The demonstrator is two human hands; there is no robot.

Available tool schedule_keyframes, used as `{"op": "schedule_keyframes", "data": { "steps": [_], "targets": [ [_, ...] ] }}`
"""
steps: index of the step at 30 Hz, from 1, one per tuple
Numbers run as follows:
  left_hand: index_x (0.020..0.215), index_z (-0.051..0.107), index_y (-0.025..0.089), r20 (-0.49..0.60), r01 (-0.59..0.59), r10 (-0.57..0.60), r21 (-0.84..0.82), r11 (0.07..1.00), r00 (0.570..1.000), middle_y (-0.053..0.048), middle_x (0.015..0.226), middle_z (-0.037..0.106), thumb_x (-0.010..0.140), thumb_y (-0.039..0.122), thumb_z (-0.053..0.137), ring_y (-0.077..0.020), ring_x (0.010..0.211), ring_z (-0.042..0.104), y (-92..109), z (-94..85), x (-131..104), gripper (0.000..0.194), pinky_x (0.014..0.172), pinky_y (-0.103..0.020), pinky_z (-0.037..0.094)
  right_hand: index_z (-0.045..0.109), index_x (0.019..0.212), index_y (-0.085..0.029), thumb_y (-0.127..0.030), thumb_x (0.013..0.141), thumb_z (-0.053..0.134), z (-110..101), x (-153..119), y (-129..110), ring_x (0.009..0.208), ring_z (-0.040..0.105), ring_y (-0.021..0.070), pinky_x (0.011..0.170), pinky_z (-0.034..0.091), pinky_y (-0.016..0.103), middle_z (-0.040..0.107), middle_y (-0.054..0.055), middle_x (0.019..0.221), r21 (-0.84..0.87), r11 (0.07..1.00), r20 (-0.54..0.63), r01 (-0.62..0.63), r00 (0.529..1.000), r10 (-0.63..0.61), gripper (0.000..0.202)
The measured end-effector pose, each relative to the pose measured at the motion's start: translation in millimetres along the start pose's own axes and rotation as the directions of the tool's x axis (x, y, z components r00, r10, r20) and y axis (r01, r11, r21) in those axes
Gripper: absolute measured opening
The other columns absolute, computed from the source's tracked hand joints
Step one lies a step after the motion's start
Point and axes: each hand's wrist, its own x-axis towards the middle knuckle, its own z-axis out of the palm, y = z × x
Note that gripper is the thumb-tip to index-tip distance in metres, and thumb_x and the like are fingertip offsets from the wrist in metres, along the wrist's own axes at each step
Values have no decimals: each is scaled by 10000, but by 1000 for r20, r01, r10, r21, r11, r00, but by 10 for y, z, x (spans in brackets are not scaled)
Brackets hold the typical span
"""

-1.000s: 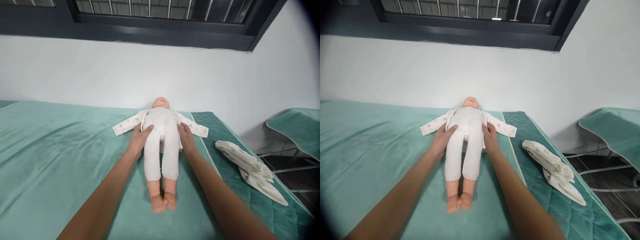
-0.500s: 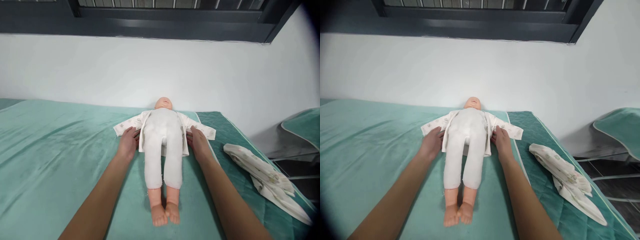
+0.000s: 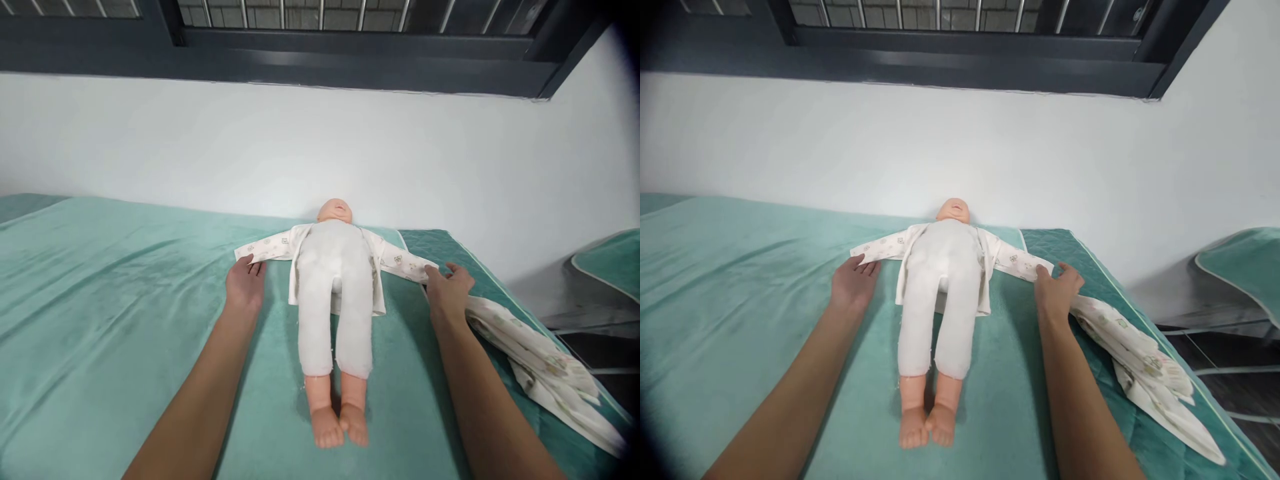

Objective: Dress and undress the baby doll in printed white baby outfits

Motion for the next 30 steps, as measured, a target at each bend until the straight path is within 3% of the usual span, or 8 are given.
{"op": "schedule_keyframes", "data": {
  "steps": [4, 6, 10, 15, 18, 24, 26, 30],
  "targets": [
    [818, 584, 171, 16, -84, 85, -33, 996, 996, -51, 997, 636, 778, 40, 554, -139, 984, 636, 17, 4, 97, 140, 956, -265, 513, 615, 1031, -125, -413, 708, 672, -34, 242, 77, 1039, 595, 347, 957, 445, 506, 640, 188, 1069, -256, 966, 69, 45, 997, -28, 436],
    [779, 579, 174, 11, -114, 114, -27, 993, 993, -35, 940, 623, 760, 45, 572, -126, 931, 628, 10, -9, 138, 131, 913, -247, 518, 637, 938, -139, -394, 688, 689, -40, 315, 97, 922, 621, 321, 905, 463, 484, 665, 145, 930, -244, 968, 88, 64, 995, -44, 361],
    [698, 540, 191, 0, -218, 218, 45, 975, 976, -8, 847, 575, 713, 77, 620, -108, 855, 580, -27, -62, 198, 140, 833, -217, 511, 647, 874, -175, -342, 676, 673, -35, 393, 145, 821, 613, 263, 879, 470, 442, 666, 81, 838, -183, 979, 48, 91, 995, -83, 261],
    [691, 497, 194, 1, -274, 274, 85, 958, 962, -2, 826, 518, 691, 128, 632, -107, 809, 545, -86, -110, 215, 151, 782, -219, 498, 643, 877, -182, -378, 682, 657, 2, 459, 246, 762, 627, 246, 796, 517, 431, 668, 63, 819, 8, 998, -33, 62, 998, -61, 277],
    [714, 480, 199, 16, -316, 316, 98, 944, 948, 11, 839, 499, 692, 136, 629, -97, 793, 527, -117, -110, 211, 164, 806, -229, 497, 626, 988, -189, -305, 685, 613, 38, 471, 279, 780, 662, 228, 752, 548, 391, 694, 57, 871, 173, 983, -5, 62, 998, -62, 325],
    [783, 510, 206, -62, -346, 352, 92, 934, 934, 13, 884, 506, 702, 126, 603, -94, 817, 533, -132, -58, 167, 147, 820, -229, 486, 574, 1144, -193, -159, 599, 534, 91, 447, 250, 916, 680, 199, 877, 540, 368, 687, 61, 1091, 374, 922, 80, 105, 986, -144, 547],
    [824, 527, 208, -93, -325, 337, 120, 938, 937, 3, 936, 522, 712, 136, 603, -98, 853, 543, -125, -47, 149, 153, 827, -234, 482, 588, 1131, -195, -177, 601, 576, 93, 448, 255, 910, 660, 215, 889, 531, 389, 672, 50, 1026, 295, 951, 101, 88, 987, -123, 530],
    [890, 534, 212, -106, -308, 325, 152, 939, 940, -15, 1022, 546, 741, 156, 595, -118, 948, 562, -90, -52, 109, 170, 901, -266, 477, 602, 1105, -169, -236, 653, 620, 52, 445, 270, 957, 600, 255, 948, 480, 444, 603, 76, 1021, -65, 992, 73, 109, 992, -104, 457]
  ]
}}
